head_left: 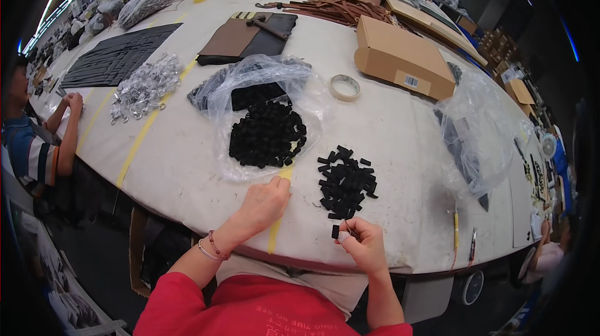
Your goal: The person picks up small leather loops from the table one at a time and fits metal pieces into them using tweezers.
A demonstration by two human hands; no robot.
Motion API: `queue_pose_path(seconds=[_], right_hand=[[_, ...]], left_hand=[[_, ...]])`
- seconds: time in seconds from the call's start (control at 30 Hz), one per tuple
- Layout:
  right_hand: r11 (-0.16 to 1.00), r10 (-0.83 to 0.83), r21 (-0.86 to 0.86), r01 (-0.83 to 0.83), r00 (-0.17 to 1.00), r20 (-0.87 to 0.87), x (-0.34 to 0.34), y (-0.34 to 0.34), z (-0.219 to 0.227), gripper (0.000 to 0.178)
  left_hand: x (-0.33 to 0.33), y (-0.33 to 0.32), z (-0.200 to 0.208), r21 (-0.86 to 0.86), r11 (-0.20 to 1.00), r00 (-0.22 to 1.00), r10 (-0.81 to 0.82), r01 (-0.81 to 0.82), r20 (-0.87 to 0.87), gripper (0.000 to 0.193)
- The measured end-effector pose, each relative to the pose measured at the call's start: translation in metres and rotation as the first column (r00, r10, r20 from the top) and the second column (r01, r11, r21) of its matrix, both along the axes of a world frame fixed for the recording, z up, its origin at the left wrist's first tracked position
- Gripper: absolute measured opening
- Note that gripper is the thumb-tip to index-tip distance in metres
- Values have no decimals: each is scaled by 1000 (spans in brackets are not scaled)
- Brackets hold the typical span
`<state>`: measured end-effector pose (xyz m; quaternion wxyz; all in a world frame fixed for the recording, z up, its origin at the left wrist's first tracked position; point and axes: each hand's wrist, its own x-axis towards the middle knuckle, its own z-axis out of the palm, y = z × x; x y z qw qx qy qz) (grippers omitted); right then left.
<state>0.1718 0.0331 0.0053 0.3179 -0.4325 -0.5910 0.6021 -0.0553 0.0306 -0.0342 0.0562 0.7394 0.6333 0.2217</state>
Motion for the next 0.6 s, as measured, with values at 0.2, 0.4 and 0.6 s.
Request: queue_pose_path(seconds=[0.2,0.4,0.6], right_hand=[[995,-93,22,92,996,12,-8,0,0,7],[980,-199,-8,199,977,-78,-17,5,-2,7],[986,-156,51,160,985,-68,-17,0,-5,6]], left_hand=[[-5,29,54,429,862,953,172,-269,251,22],[42,-6,45,-259,900,347,132,350,929,11],[63,-18,26,-231,906,94,212,354,973,7]])
